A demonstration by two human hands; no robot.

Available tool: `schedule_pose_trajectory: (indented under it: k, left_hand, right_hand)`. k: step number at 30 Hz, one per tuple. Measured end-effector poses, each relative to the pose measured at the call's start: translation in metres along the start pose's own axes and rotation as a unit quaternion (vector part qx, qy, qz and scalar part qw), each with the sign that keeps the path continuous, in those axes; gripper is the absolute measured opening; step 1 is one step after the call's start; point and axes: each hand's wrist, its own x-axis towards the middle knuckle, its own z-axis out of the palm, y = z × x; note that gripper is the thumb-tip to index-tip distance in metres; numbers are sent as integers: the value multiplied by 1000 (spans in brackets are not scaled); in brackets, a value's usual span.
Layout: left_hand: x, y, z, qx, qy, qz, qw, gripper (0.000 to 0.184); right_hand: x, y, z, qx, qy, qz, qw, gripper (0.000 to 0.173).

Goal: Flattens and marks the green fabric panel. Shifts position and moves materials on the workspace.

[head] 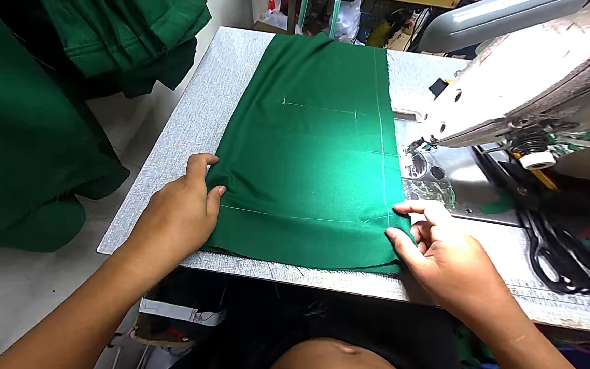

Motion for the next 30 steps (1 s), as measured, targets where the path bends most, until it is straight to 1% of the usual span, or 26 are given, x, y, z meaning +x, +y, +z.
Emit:
schedule_pose_trajectory:
  k: [5,10,17,19,22,24,27,28,30]
  left_hand:
    - [0,0,2,12,10,10,1000,47]
    - [-4,-6,11,37,49,76,995,45]
    - [-2,-6,8,26,34,65,997,46]
    - [-2,-7,10,35,44,78,995,45]
    - [-9,-9,17,58,75,127,987,45]
    - [-21,-11,21,58,89,143,984,47]
    - [-44,-10,22,51,97,159,981,46]
    - [-47,-8,18,63,86,157,982,44]
    - [-43,-3,7,108,66,151,980,43]
  right_hand:
    - [1,0,1,-10,-2,2,1000,35]
    - [-4,1,2,-23,17,-22,999,36]
    - [-4,2,0,-14,9,-31,999,35]
    - [-4,3,2,-33,11,-48,998,35]
    - [-6,2,3,-63,13,-94,994,37]
    - [-13,-2,-7,-84,-22,-113,990,42]
    - [-28,-11,-29,-81,-140,-73,984,47]
    - [-30,-12,-33,-84,-159,-66,982,47]
    - [-32,-12,-34,-108,-151,-81,979,46]
